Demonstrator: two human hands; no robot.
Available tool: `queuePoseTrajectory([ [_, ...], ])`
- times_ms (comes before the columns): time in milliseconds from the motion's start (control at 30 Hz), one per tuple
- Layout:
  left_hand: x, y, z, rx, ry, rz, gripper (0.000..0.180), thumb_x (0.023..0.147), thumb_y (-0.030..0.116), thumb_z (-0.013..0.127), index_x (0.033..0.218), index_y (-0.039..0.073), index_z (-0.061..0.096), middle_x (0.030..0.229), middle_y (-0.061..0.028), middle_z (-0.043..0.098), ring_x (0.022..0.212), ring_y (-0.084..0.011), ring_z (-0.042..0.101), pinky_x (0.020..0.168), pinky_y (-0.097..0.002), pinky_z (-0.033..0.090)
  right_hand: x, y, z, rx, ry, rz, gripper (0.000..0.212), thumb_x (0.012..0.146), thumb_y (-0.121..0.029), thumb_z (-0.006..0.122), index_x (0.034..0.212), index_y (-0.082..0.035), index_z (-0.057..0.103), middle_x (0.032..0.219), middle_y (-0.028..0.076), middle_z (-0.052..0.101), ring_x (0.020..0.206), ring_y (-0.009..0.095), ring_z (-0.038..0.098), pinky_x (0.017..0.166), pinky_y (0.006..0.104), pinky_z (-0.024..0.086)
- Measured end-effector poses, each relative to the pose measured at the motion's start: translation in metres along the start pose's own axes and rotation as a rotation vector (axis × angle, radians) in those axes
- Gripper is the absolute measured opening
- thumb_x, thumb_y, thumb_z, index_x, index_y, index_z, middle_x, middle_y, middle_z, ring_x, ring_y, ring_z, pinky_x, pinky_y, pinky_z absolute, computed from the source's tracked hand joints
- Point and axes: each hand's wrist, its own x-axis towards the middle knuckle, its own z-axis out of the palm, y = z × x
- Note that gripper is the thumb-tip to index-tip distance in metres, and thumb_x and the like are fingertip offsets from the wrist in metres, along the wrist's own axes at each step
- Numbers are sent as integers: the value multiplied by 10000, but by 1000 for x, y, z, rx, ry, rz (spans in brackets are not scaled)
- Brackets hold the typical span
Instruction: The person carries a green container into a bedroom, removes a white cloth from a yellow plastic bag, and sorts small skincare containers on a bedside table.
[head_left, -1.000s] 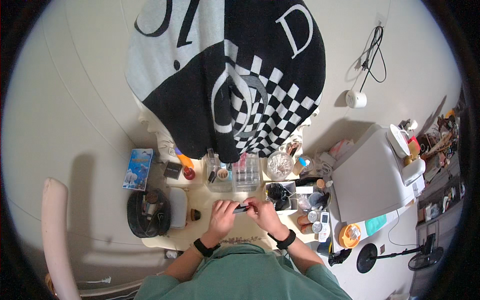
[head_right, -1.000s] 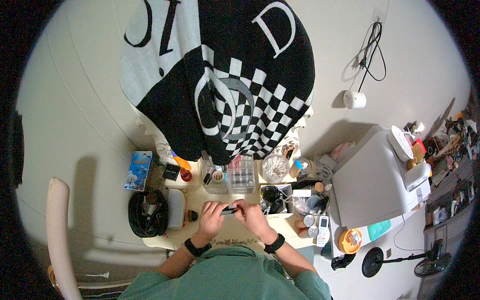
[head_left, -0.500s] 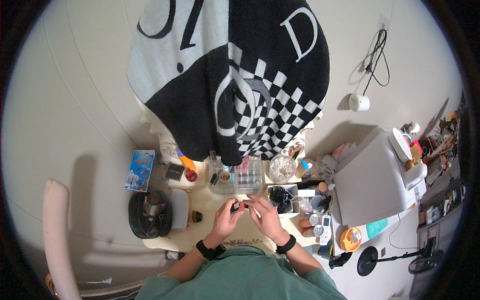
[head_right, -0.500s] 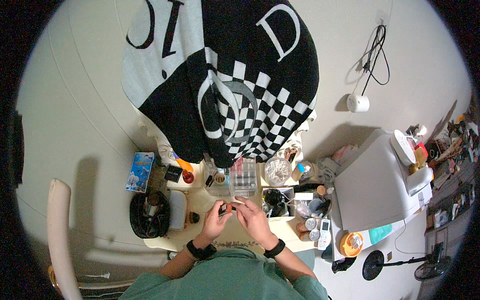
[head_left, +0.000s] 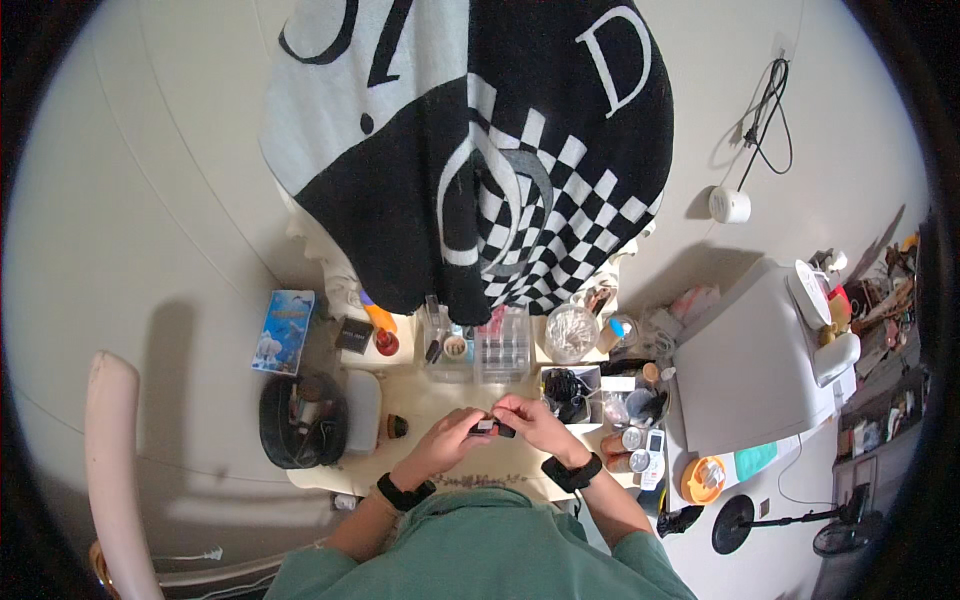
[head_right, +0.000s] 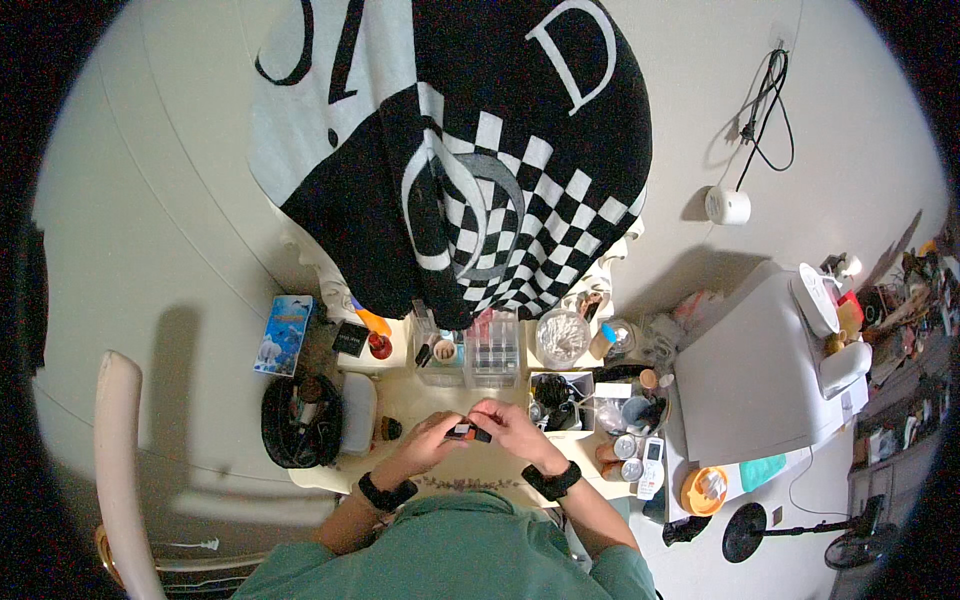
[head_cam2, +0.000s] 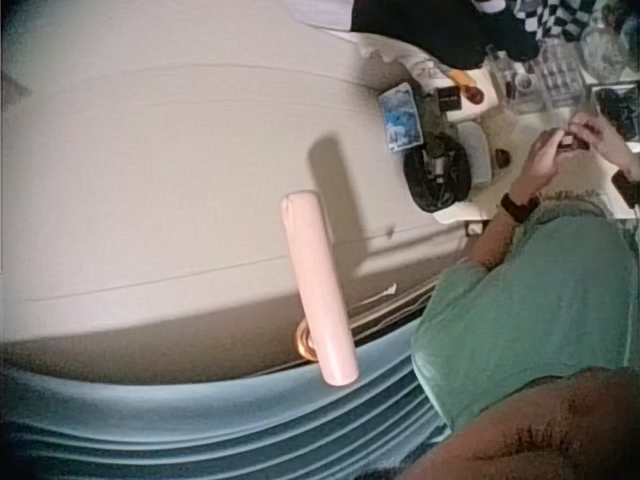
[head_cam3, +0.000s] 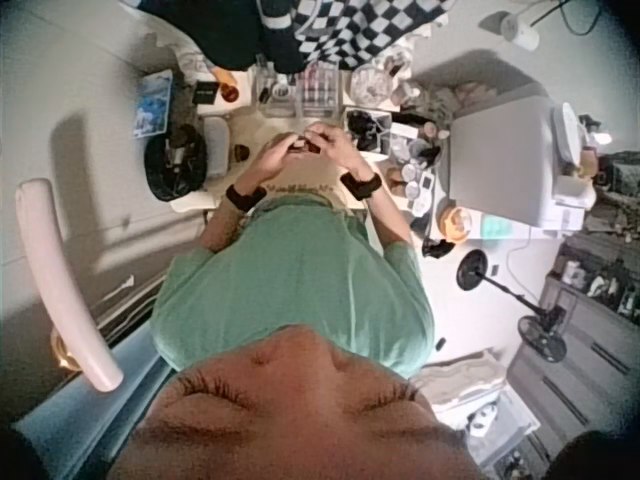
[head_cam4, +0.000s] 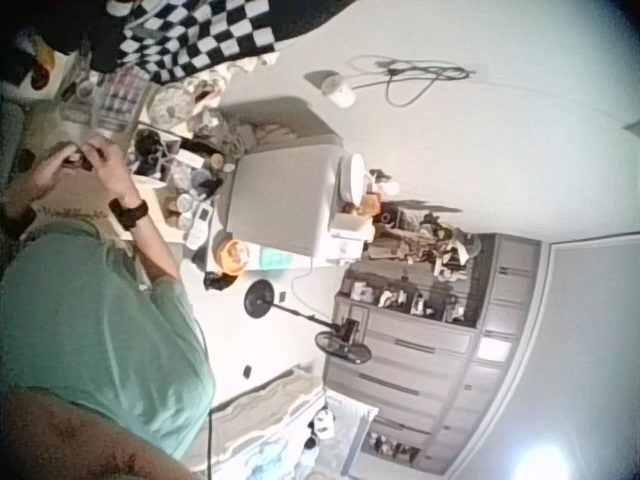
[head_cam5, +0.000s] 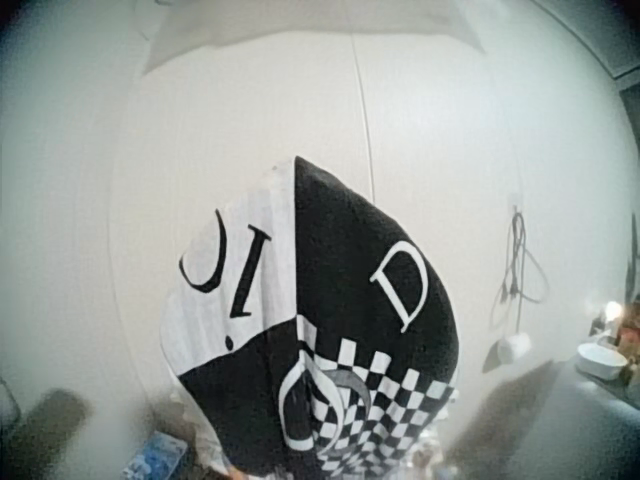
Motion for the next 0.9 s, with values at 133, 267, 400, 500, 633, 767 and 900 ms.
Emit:
queuePoseTrajectory([
  [133, 3, 3, -6, -24, -23, -4, 344, 787, 164, 638, 1049, -3, 489, 948, -161, 553, 872, -329, 544, 752, -366, 446, -1, -4, 14, -224, 288, -238, 118, 822, -113, 615, 892, -33, 566, 855, 58, 548, 799, 162, 544, 709, 279, 439],
  [267, 6, 4, -9, 109, 96, -81, 330, 789, 173, 636, 1023, 4, 475, 932, -164, 544, 870, -339, 535, 739, -386, 435, -2, -12, 18, -574, 307, -427, 208, 757, -139, 664, 911, -49, 557, 959, 92, 549, 977, 296, 503, 857, 377, 391],
  [400, 8, -4, -7, 146, 68, -38, 337, 797, 167, 627, 1043, 0, 468, 956, -170, 536, 893, -343, 526, 758, -391, 430, -1, -8, 14, -500, 254, -393, 225, 737, -141, 681, 906, -55, 560, 1013, 118, 523, 1000, 303, 483, 849, 374, 384],
  [500, 6, -2, -4, 136, 85, -65, 336, 811, 156, 610, 1064, -4, 458, 984, -177, 524, 920, -349, 515, 774, -398, 423, -5, -11, 17, -620, 376, -409, 210, 723, -112, 681, 892, -66, 565, 1016, 111, 526, 998, 296, 481, 847, 377, 377],
  [633, 13, 4, -2, -55, 114, -122, 326, 816, 130, 598, 1078, -5, 458, 1004, -175, 515, 937, -354, 506, 793, -408, 418, -12, -9, 22, -889, 447, -603, 197, 701, -90, 683, 852, -53, 561, 1040, 98, 543, 955, 313, 490, 816, 378, 381],
  [767, 14, 8, -13, 109, 142, -94, 330, 765, 95, 622, 1048, -1, 481, 992, -150, 520, 949, -329, 508, 798, -396, 420, -10, -1, 18, -500, 359, -467, 142, 815, -132, 603, 926, -45, 589, 1003, 58, 576, 955, 262, 521, 823, 358, 410],
  [900, 26, 41, -35, 389, 74, -91, 291, 742, 94, 614, 1006, 15, 521, 965, -119, 534, 934, -293, 521, 791, -377, 421, -2, 32, 17, 306, 302, -71, 169, 916, -170, 487, 1001, -43, 560, 968, 56, 595, 928, 207, 554, 830, 310, 433],
])
